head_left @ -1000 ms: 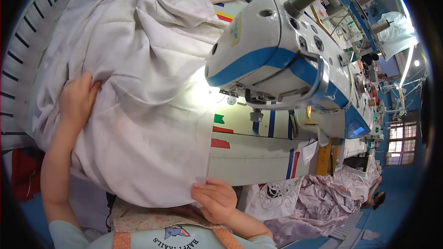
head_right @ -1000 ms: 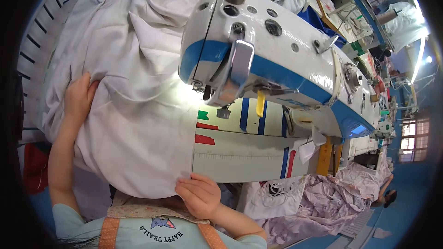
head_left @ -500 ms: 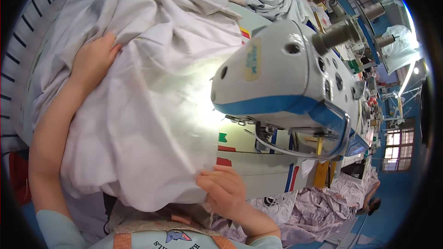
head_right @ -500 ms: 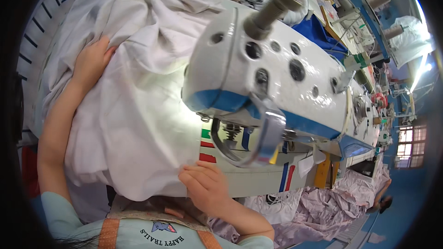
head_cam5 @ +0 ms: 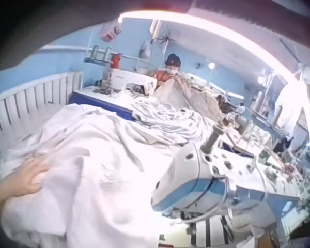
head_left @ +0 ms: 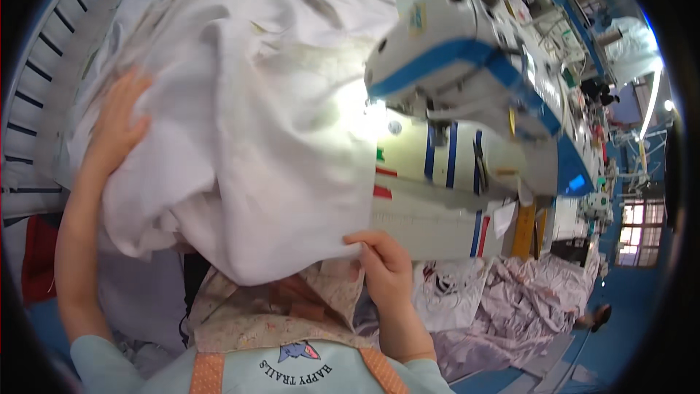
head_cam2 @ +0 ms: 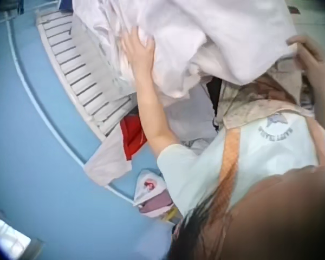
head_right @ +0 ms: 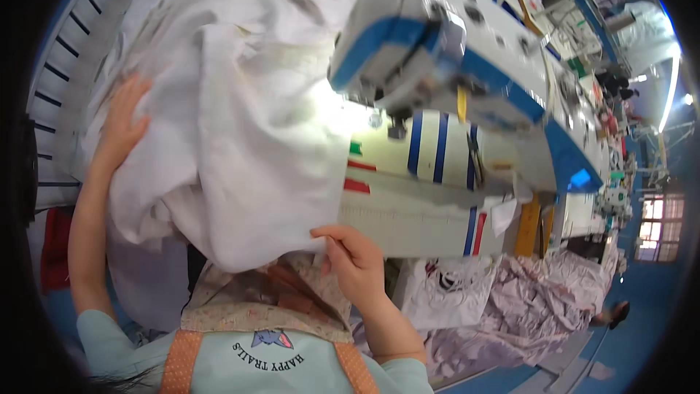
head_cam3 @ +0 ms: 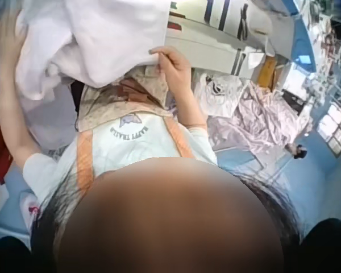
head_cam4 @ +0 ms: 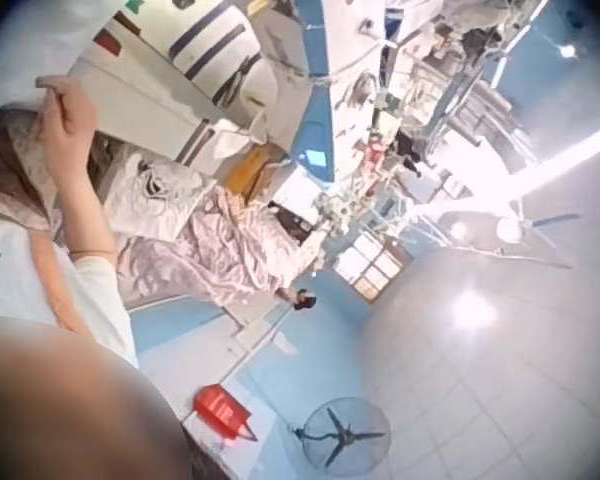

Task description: Sewing a piece of white fabric using an industrial sewing machine in a factory setting.

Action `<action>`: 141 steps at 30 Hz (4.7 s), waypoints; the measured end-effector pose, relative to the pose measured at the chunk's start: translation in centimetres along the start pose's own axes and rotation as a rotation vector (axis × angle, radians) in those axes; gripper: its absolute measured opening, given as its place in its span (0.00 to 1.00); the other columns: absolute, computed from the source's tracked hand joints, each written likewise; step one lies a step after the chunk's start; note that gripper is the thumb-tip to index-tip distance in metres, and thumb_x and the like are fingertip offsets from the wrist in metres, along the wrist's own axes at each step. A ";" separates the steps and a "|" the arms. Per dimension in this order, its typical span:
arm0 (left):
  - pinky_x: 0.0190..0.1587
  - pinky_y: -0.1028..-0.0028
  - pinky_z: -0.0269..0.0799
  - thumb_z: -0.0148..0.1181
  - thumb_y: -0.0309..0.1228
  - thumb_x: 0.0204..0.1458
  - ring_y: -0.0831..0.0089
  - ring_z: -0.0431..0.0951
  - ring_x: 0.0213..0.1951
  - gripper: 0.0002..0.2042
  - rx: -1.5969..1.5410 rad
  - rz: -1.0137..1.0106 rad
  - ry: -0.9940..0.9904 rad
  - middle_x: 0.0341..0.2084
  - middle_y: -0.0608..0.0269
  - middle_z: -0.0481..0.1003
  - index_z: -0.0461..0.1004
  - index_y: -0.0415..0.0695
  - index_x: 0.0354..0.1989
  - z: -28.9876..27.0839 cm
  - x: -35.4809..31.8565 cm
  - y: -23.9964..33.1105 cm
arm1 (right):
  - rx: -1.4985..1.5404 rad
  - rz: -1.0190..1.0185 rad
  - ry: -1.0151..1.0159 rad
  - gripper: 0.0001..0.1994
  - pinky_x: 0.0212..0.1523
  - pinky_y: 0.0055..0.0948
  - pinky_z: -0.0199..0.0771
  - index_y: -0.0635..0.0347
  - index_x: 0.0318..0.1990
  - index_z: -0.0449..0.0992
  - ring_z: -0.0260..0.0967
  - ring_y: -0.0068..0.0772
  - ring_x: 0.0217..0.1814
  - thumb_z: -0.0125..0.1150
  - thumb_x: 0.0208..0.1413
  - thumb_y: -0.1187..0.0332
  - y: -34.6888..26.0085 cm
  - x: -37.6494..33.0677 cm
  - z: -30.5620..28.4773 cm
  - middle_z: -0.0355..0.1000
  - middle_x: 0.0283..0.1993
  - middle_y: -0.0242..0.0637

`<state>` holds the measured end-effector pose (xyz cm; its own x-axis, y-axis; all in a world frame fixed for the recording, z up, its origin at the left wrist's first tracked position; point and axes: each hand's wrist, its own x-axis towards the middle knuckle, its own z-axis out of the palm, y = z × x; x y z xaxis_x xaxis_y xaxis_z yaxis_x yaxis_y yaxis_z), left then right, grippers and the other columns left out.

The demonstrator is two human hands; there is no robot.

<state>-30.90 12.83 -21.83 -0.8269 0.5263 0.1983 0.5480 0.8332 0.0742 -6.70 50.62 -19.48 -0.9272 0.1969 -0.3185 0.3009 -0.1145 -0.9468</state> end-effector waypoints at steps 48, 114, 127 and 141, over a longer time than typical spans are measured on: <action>0.41 0.67 0.62 0.63 0.26 0.31 0.70 0.70 0.35 0.15 -0.575 0.488 0.400 0.30 0.74 0.71 0.76 0.51 0.33 4.3 -15.2 27.0 | 0.436 0.045 0.000 0.06 0.41 0.21 0.71 0.67 0.40 0.73 0.70 0.21 0.39 0.56 0.55 0.77 11.2 -9.1 2.4 0.74 0.36 0.33; 0.31 0.57 0.67 0.59 0.28 0.48 0.51 0.74 0.29 0.08 -0.133 -0.200 0.104 0.26 0.52 0.74 0.71 0.42 0.35 -0.2 -2.8 13.7 | -0.648 -0.685 -0.117 0.14 0.36 0.31 0.73 0.57 0.32 0.77 0.75 0.37 0.38 0.57 0.35 0.82 8.6 -3.7 -2.2 0.78 0.37 0.35; 0.28 0.59 0.68 0.59 0.29 0.49 0.52 0.75 0.26 0.08 -0.222 -0.055 0.203 0.24 0.52 0.75 0.70 0.43 0.36 1.8 5.6 11.9 | -0.769 -0.901 -0.089 0.11 0.29 0.25 0.68 0.57 0.31 0.78 0.76 0.31 0.34 0.59 0.35 0.79 2.5 -0.3 -2.1 0.77 0.34 0.33; 0.33 0.60 0.71 0.57 0.32 0.51 0.54 0.77 0.31 0.08 -0.138 -0.045 0.187 0.28 0.54 0.77 0.72 0.44 0.38 3.7 13.5 9.3 | -0.891 -0.825 -0.172 0.14 0.33 0.32 0.72 0.58 0.34 0.77 0.74 0.39 0.32 0.59 0.36 0.82 -2.0 7.4 -2.4 0.76 0.32 0.38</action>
<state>-37.46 28.36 -22.11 -0.8201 0.4381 0.3681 0.5339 0.8173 0.2169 -13.63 54.65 -20.02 -0.9090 -0.2437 0.3381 -0.4057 0.7025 -0.5847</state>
